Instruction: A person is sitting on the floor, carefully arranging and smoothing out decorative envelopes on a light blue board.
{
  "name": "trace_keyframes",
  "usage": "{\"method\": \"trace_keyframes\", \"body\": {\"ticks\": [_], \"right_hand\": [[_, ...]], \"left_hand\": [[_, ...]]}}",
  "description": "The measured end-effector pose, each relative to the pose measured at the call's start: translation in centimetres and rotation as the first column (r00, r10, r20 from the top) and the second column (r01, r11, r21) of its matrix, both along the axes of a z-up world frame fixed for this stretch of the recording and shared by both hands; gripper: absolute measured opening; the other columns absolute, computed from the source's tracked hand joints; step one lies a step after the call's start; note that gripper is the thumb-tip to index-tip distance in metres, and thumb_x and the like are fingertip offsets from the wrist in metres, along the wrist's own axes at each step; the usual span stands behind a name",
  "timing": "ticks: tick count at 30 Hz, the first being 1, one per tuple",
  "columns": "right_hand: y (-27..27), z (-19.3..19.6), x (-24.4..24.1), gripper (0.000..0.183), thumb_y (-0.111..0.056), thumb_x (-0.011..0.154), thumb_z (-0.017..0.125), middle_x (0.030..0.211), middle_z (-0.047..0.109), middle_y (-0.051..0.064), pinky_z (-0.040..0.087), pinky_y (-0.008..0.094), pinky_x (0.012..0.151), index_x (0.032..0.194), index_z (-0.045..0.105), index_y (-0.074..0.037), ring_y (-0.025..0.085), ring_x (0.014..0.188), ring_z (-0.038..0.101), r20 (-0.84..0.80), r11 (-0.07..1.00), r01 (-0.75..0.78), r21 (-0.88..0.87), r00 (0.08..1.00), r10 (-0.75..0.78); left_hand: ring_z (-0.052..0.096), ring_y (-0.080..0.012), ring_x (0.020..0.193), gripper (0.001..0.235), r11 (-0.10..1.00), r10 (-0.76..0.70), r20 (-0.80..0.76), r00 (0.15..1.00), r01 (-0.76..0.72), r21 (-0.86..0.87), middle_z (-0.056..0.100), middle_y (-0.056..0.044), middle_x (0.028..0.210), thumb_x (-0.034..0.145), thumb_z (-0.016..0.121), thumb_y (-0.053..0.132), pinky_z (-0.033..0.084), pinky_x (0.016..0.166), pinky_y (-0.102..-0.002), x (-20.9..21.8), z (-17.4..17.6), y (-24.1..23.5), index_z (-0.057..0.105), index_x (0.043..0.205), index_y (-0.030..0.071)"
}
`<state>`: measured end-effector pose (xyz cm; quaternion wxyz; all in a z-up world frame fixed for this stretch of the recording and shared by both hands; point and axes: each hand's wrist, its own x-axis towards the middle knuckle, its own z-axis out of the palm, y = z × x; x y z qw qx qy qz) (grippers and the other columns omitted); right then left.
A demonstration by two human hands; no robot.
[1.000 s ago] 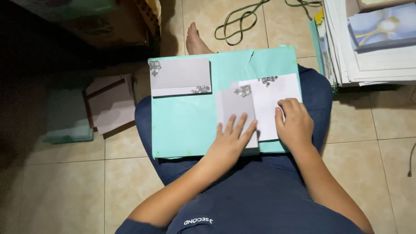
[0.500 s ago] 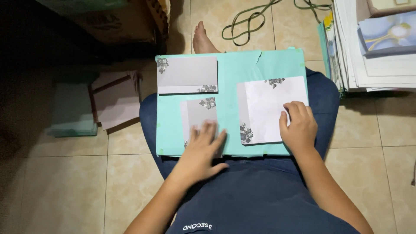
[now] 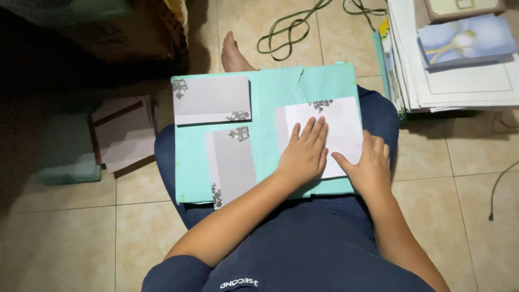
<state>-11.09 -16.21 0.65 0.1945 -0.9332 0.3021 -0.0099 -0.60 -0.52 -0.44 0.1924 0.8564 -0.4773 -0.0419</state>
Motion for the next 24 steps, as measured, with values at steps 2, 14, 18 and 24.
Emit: {"method": "trace_keyframes", "body": {"ticks": [2,14,18,24], "right_hand": [[-0.2,-0.1,-0.1,0.087,-0.053,0.086,0.074,0.131,0.051,0.02,0.046,0.056,0.096,0.148,0.048,0.002,0.042,0.122,0.048,0.001,1.0,0.009,0.008,1.0,-0.009],[1.6,3.4,-0.3,0.05,-0.03,0.107,0.035,0.129,0.067,0.021,0.046,0.048,0.105,0.129,0.067,0.001,0.038,0.125,0.062,0.646,0.816,-0.478,0.324,0.742,0.177],[2.3,3.0,0.1,0.055,-0.031,0.107,0.029,0.128,0.068,0.021,0.048,0.048,0.103,0.128,0.067,0.002,0.037,0.123,0.063,0.661,0.772,-0.534,0.344,0.722,0.205],[3.1,6.3,-0.9,0.05,-0.027,0.108,0.034,0.138,0.058,0.023,0.044,0.049,0.108,0.135,0.061,0.005,0.04,0.13,0.056,0.72,0.922,-0.376,-0.086,0.616,0.319]], "left_hand": [[0.029,-0.0367,0.154,0.061,1.0,0.001,-0.02,1.0,-0.001,-0.002,0.033,-0.023,0.163,0.104,0.033,0.03,0.019,0.124,-0.057,0.1,0.3,0.0,0.034,0.155,-0.003],[0.033,-0.0371,0.151,0.077,0.954,-0.073,-0.477,0.876,-0.078,-0.291,0.045,-0.022,0.156,0.103,0.041,0.059,0.014,0.124,-0.056,2.4,1.7,1.1,0.045,0.149,-0.001],[0.032,-0.034,0.152,0.084,0.934,-0.08,-0.603,0.794,-0.151,-0.323,0.047,-0.017,0.155,0.1,0.039,0.07,0.013,0.126,-0.054,2.7,1.1,1.1,0.047,0.149,0.003],[0.034,-0.0381,0.15,0.078,0.918,-0.101,-0.605,0.79,-0.161,-0.363,0.051,-0.021,0.151,0.102,0.044,0.063,0.014,0.125,-0.057,2.6,2.0,1.3,0.05,0.147,0.0]]}}
